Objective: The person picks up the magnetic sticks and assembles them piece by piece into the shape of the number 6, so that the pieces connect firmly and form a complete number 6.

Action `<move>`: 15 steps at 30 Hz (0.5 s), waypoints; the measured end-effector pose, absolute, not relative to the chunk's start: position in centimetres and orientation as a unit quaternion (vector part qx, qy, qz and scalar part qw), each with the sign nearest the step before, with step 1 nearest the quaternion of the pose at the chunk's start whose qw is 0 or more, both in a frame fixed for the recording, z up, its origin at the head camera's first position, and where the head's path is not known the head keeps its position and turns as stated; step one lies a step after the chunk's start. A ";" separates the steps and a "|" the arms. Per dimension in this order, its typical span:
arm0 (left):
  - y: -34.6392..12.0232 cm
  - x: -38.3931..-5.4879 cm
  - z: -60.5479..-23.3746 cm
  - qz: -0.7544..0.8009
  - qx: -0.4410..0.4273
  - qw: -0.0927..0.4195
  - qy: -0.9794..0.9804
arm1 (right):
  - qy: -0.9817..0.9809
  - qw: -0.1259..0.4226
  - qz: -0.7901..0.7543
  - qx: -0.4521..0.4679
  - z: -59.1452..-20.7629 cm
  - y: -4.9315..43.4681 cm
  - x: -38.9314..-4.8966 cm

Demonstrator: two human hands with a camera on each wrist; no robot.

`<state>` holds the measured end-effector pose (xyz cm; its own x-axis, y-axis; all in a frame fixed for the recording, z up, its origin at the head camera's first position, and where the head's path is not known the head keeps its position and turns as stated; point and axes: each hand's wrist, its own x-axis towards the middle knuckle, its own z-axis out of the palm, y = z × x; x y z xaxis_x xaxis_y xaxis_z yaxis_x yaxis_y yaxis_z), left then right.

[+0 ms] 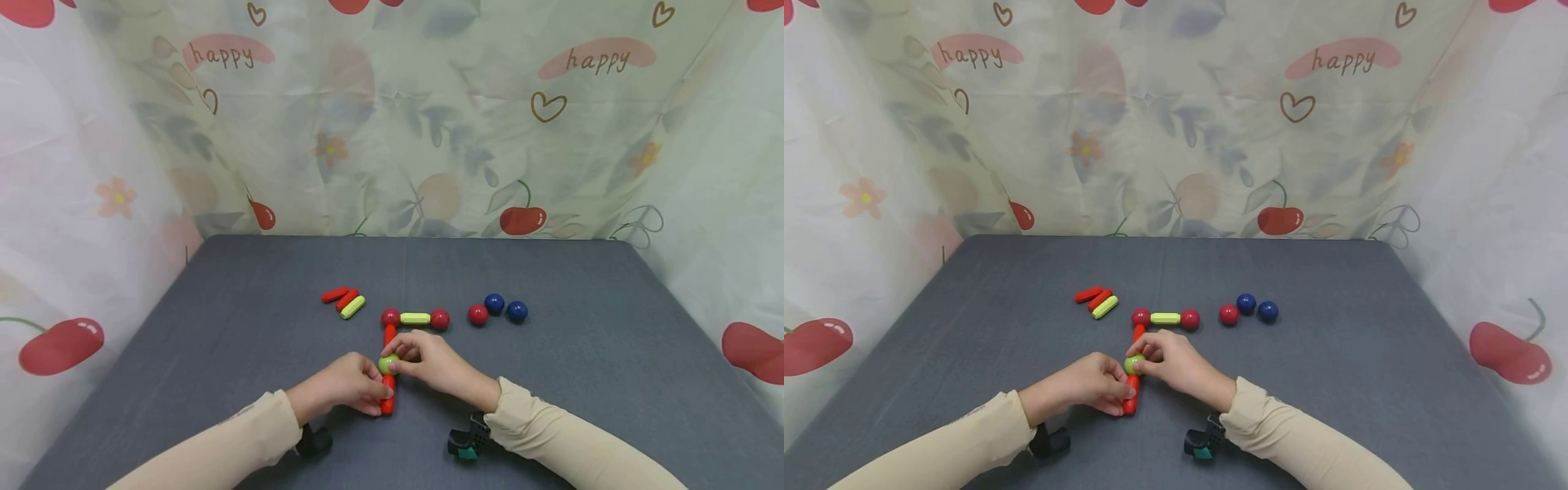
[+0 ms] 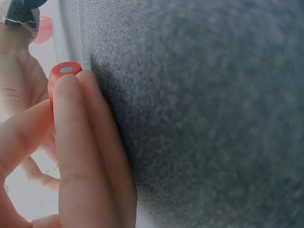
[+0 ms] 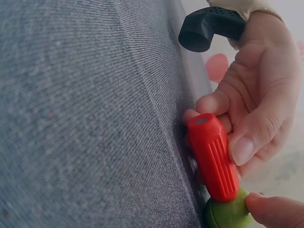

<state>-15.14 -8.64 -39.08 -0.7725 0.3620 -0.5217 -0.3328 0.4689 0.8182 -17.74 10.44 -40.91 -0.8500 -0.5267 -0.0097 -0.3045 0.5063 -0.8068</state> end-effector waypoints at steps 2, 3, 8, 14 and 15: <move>-8.7 -15.2 -39.1 0.518 0.009 0.338 0.786 | 0.859 0.126 -0.433 -0.243 -40.9 10.4 -17.7; -8.7 -15.2 -39.2 0.518 0.008 0.338 0.785 | 0.859 0.126 -0.433 -0.244 -40.9 10.4 -17.7; -8.7 -15.2 -39.3 0.523 0.005 0.340 0.782 | 0.860 0.124 -0.432 -0.244 -40.9 10.4 -17.7; -8.7 -15.2 -39.2 0.524 0.005 0.341 0.780 | 0.860 0.128 -0.430 -0.243 -40.8 10.3 -17.7; -8.7 -15.2 -39.1 0.524 0.005 0.342 0.780 | 0.860 0.129 -0.430 -0.243 -40.8 10.3 -17.7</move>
<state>-15.18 -8.72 -39.15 -0.7665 0.3653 -0.5282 -0.3510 0.4504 0.8209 -17.71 10.33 -40.80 -0.8491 -0.5281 -0.0132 -0.3064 0.5126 -0.8021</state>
